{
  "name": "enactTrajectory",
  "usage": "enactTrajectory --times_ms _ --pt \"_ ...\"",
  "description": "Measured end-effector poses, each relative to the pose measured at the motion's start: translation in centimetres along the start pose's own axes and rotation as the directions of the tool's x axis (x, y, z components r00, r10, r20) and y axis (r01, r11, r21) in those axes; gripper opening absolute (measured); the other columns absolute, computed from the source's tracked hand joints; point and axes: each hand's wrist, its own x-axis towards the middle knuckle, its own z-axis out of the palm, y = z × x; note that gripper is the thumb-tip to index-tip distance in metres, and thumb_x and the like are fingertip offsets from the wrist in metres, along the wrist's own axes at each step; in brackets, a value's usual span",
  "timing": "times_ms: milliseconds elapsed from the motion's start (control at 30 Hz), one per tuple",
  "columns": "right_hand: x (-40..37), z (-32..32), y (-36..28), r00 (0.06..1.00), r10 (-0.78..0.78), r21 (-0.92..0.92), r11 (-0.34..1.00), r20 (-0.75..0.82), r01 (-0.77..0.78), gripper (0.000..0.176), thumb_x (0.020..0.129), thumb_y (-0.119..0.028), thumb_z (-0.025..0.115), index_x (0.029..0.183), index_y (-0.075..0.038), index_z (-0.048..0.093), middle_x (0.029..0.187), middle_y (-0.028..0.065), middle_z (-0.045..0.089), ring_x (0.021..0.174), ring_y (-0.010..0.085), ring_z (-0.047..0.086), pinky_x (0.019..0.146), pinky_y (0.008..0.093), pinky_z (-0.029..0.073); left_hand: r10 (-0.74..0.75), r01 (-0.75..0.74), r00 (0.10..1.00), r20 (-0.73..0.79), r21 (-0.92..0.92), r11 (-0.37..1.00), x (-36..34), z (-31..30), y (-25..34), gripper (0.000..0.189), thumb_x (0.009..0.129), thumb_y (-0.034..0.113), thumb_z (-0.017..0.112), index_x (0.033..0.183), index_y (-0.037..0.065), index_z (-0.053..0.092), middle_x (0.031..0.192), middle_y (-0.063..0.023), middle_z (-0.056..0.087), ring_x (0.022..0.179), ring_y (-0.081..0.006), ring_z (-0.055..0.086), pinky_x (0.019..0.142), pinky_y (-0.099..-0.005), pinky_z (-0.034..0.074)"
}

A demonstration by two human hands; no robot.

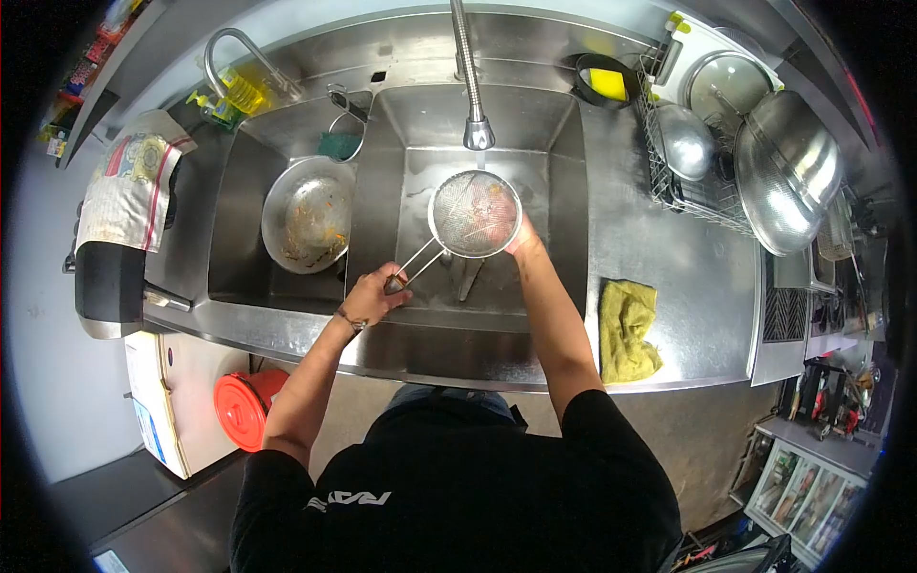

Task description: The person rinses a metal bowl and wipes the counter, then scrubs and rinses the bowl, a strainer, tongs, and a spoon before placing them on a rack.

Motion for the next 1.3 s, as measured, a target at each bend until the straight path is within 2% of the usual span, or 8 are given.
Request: enactTrajectory --times_ms 167,333,567,667,833,967,1100,1300 --pt "-1.5 1.7 -2.2 0.999 -0.05 -0.039 0.998 0.008 0.05 0.032 0.087 -0.023 0.05 0.108 0.001 0.054 0.099 0.012 0.06 0.088 0.022 0.06 0.079 0.0374 0.051 0.072 -0.064 0.993 -0.09 0.08 0.995 -0.6 -0.5 -0.2 0.025 0.072 0.013 0.069 0.088 0.009 0.05 0.062 -0.0084 0.053 0.054 -0.0193 0.052 0.053 -0.0321 0.042" --pt "-1.9 2.8 -3.0 0.99 -0.112 -0.32 0.938 0.081 0.132 0.025 0.088 -0.011 0.048 0.107 0.003 0.055 0.097 0.0115 0.061 0.087 0.0208 0.061 0.077 0.0342 0.052 0.047 -0.029 0.99 -0.131 0.135 0.99 -1.4 -1.1 -0.1 0.024 0.073 0.013 0.069 0.089 0.009 0.052 0.068 -0.0075 0.057 0.06 -0.018 0.056 0.058 -0.0297 0.045" --pt "-1.3 3.8 -2.6 0.989 -0.137 -0.436 0.894 -0.056 0.099 0.03 0.085 -0.018 0.055 0.107 0.003 0.055 0.094 0.0092 0.061 0.08 0.0169 0.061 0.069 0.0308 0.053 0.048 -0.03 0.991 -0.125 0.145 0.989 -1.5 -0.8 -0.1 0.024 0.073 0.014 0.069 0.09 0.009 0.052 0.067 -0.0074 0.056 0.059 -0.0176 0.056 0.057 -0.0295 0.044" --pt "-0.2 3.2 -2.4 0.979 -0.191 -0.348 0.925 -0.075 0.154 0.031 0.085 -0.022 0.057 0.106 0.001 0.056 0.092 0.0066 0.061 0.075 0.0138 0.059 0.065 0.0277 0.051 0.04 -0.021 0.993 -0.115 0.158 0.987 -1.5 -0.6 0.6 0.024 0.072 0.015 0.069 0.088 0.009 0.052 0.069 -0.0103 0.06 0.066 -0.0291 0.061 0.06 -0.0357 0.047" --pt "0.7 2.6 -2.5 0.977 -0.188 -0.605 0.791 -0.1 0.091 0.039 0.087 -0.028 0.055 0.116 -0.003 0.051 0.102 0.0089 0.06 0.089 0.0161 0.058 0.069 0.0283 0.048 -0.094 0.12 0.979 -0.18 0.138 0.983 -1.7 -0.7 1.2 0.026 0.072 0.017 0.069 0.091 0.008 0.054 0.073 -0.0112 0.062 0.068 -0.0285 0.061 0.062 -0.035 0.047" --pt "-1.0 4.9 -2.4 0.989 -0.146 -0.494 0.859 0.019 0.136 0.049 0.089 -0.037 0.049 0.123 -0.003 0.045 0.111 0.0131 0.057 0.102 0.0205 0.053 0.088 0.0354 0.041 0.054 0.0 0.959 -0.28 0.188 0.982 -1.1 -0.1 -0.6 0.027 0.072 0.017 0.069 0.093 0.007 0.055 0.078 -0.0126 0.062 0.072 -0.028 0.062 0.064 -0.0348 0.047" --pt "-1.4 5.0 -2.2 0.971 -0.17 -0.402 0.888 0.166 0.224 0.051 0.089 -0.037 0.046 0.124 -0.001 0.043 0.117 0.0152 0.053 0.107 0.0241 0.051 0.091 0.0382 0.04 0.079 -0.038 0.961 -0.264 0.155 0.987 -0.4 0.3 -0.1 0.029 0.072 0.017 0.07 0.094 0.008 0.055 0.079 -0.0124 0.061 0.069 -0.0258 0.06 0.063 -0.0325 0.047" --pt "-3.4 3.7 -3.6 0.981 0.033 -0.056 0.998 0.194 -0.023 0.049 0.085 -0.029 0.05 0.121 0.003 0.044 0.118 0.0204 0.052 0.107 0.0278 0.053 0.089 0.038 0.044 0.059 -0.049 0.984 -0.167 0.064 0.997 0.2 2.0 2.8 0.027 0.074 0.017 0.069 0.093 0.007 0.053 0.073 -0.0097 0.059 0.065 -0.0176 0.056 0.062 -0.029 0.045"
